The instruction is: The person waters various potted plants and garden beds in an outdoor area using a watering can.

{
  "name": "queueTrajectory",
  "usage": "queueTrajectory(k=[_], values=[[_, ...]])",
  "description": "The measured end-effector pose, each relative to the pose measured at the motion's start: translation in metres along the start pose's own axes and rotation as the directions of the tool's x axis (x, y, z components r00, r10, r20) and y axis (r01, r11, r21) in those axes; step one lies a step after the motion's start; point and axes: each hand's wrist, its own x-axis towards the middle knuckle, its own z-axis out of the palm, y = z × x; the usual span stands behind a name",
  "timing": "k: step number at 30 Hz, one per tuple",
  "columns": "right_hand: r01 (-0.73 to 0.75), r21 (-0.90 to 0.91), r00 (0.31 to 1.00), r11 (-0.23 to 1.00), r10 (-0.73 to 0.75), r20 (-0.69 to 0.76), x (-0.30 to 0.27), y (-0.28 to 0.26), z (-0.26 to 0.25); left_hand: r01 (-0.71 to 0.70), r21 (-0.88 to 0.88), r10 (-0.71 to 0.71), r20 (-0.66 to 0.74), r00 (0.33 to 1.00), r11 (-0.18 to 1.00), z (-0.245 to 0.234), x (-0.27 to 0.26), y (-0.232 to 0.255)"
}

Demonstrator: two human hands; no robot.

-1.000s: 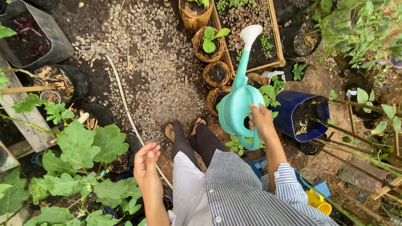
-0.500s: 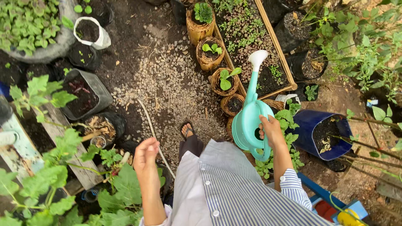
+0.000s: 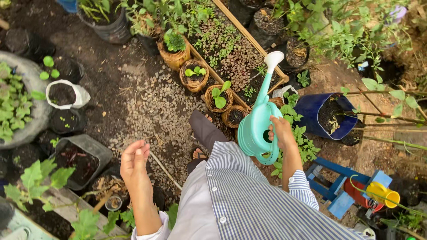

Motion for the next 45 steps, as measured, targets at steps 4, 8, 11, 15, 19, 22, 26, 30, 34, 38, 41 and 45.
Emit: queueTrajectory(k=[4,8,11,15,19,22,26,30,34,38,41,45], values=[[-0.051,0.046,0.996,0.998,0.054,-0.068,0.015,-0.015,-0.005,0.036,0.019,-0.037,0.061,0.997,0.999,0.031,0.039,0.023],[-0.111,0.133,0.977,0.985,0.132,-0.165,0.028,-0.026,-0.016,0.035,0.051,-0.043,0.168,0.985,0.998,0.077,0.085,0.045],[-0.120,0.236,0.970,0.964,0.164,-0.177,0.034,-0.033,-0.025,0.018,0.069,-0.035,0.244,0.969,0.997,0.113,0.108,0.060],[-0.095,0.327,0.972,0.940,0.159,-0.175,0.041,-0.044,-0.030,0.002,0.086,-0.034,0.373,0.927,0.996,0.166,0.130,0.075],[-0.066,0.387,0.983,0.920,0.126,-0.131,0.038,-0.054,-0.022,-0.028,0.148,-0.047,0.480,0.876,0.989,0.206,0.139,0.081],[-0.069,0.436,0.987,0.897,0.124,-0.098,0.031,-0.063,-0.020,-0.005,0.175,-0.091,0.536,0.839,0.985,0.229,0.143,0.081],[-0.087,0.468,0.985,0.879,0.147,-0.093,0.023,-0.066,-0.013,0.010,0.169,-0.111,0.602,0.791,0.986,0.252,0.154,0.078],[-0.096,0.499,0.983,0.861,0.162,-0.091,0.019,-0.060,0.004,0.015,0.169,-0.123,0.646,0.754,0.985,0.269,0.165,0.083],[-0.111,0.514,0.980,0.850,0.181,-0.088,0.015,-0.060,0.028,0.005,0.168,-0.123,0.701,0.703,0.986,0.282,0.180,0.097],[-0.117,0.547,0.968,0.829,0.217,-0.123,0.008,-0.065,0.044,-0.020,0.162,-0.106,0.724,0.681,0.987,0.288,0.198,0.111],[-0.106,0.559,0.961,0.823,0.228,-0.155,0.006,-0.074,0.053,-0.017,0.155,-0.104,0.734,0.671,0.988,0.293,0.211,0.121],[-0.116,0.566,0.956,0.816,0.247,-0.160,0.010,-0.085,0.065,-0.023,0.169,-0.110,0.730,0.674,0.985,0.290,0.228,0.130]])
